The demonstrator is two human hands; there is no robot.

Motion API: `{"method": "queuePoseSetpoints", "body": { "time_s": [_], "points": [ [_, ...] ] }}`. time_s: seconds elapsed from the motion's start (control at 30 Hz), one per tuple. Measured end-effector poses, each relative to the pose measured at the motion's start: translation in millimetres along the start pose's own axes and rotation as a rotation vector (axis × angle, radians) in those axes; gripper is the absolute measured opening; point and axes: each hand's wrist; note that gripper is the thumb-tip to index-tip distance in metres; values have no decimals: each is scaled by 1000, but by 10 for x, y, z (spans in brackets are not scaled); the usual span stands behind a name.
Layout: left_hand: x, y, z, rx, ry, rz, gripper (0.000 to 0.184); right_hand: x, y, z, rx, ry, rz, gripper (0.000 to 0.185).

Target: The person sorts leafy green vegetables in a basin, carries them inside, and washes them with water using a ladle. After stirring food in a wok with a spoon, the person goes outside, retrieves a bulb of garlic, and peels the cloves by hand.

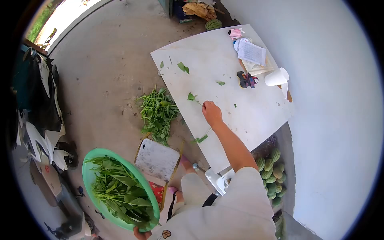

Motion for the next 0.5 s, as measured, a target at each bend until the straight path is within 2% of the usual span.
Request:
{"method": "queuePoseSetpoints", "body": {
  "time_s": [0.07,0.13,0.3,0.37,0.5],
  "points": [
    [55,-5,-2,-72,-39,-48,44,346,62,-90,77,124,62,8],
    [168,134,-40,30,-95,-14,41,670,93,-272,174,217,105,8],
    [221,124,-203,-103,-184,-24,31,1275,66,-750,559,405,51,11],
    [374,236,-300,-150,-215,-28,27,1478,-27,-860,631,480,76,11],
    [792,477,-700,-144,-221,151,26,2007,-316,-776,813,575,124,14]
  ]
}}
Point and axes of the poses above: each hand's wrist, its own z-axis towards the middle knuckle, its own y-axis out of the back of the hand, x = y × z, and after that the axes turned 14 degrees about -y, right-handed
